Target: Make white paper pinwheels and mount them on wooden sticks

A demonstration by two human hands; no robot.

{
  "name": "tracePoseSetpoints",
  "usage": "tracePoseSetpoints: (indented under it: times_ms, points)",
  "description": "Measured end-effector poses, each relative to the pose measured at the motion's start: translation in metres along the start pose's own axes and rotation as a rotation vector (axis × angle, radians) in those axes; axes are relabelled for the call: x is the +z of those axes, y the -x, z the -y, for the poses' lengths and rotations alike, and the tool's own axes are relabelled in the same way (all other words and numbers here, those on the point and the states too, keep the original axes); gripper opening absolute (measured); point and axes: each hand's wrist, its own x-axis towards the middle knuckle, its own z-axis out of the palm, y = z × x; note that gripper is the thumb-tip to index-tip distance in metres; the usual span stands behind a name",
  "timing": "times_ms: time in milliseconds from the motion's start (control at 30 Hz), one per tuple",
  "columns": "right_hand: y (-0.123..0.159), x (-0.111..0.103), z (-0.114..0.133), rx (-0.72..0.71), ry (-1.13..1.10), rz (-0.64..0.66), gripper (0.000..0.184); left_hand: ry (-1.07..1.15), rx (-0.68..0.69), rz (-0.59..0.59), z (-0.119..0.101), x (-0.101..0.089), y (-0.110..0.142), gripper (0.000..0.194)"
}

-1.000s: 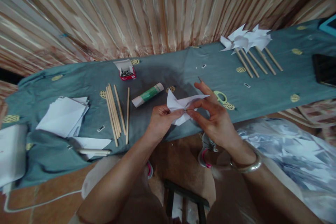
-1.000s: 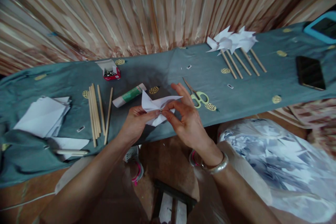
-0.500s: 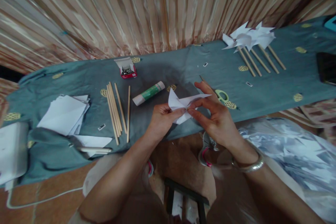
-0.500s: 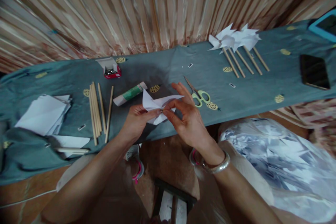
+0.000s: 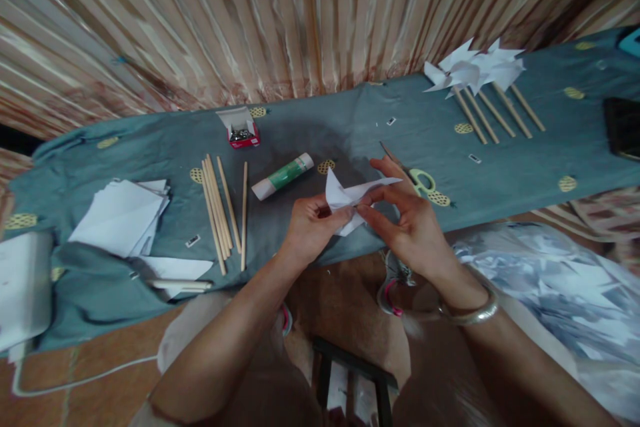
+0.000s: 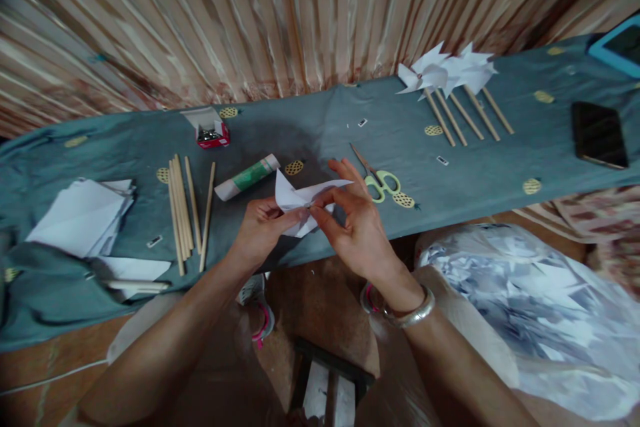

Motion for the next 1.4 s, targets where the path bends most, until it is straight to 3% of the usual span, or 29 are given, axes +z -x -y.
tracePoseSetpoints:
  times_ms: [367, 733, 867, 933, 1067, 1200, 1400]
  points:
    - [0.0, 0.003, -0.003, 0.071, -0.061, -0.019, 0.007, -0.027, 0.01, 0.012, 0.0, -0.001, -0.002, 0.026]
    - [0.0, -0.002, 0.001, 0.044, -0.114, -0.089, 0.004, 0.166, -0.108, -0.02, -0.002, -0.001, -0.004, 0.029]
    - [-0.004, -0.009, -0.006, 0.178, -0.305, -0.209, 0.024, 0.22, -0.146, 0.003, -0.004, -0.002, -0.004, 0.027]
    - [-0.007, -0.009, -0.009, 0.313, -0.445, -0.147, 0.034, 0.202, -0.167, 0.024, -0.003, -0.001, -0.003, 0.028]
    - [-0.009, -0.005, -0.005, 0.489, -0.662, 0.081, 0.03, 0.163, -0.208, 0.061, 0.0, 0.001, -0.001, 0.031]
    - [-0.009, -0.002, -0.001, 0.557, -0.733, 0.133, 0.026, 0.134, -0.211, 0.072, 0.0, 0.001, 0.0, 0.031]
    - [-0.01, -0.002, -0.002, 0.546, -0.718, 0.127, 0.025, 0.06, -0.176, 0.068, -0.004, 0.0, 0.001, 0.029]
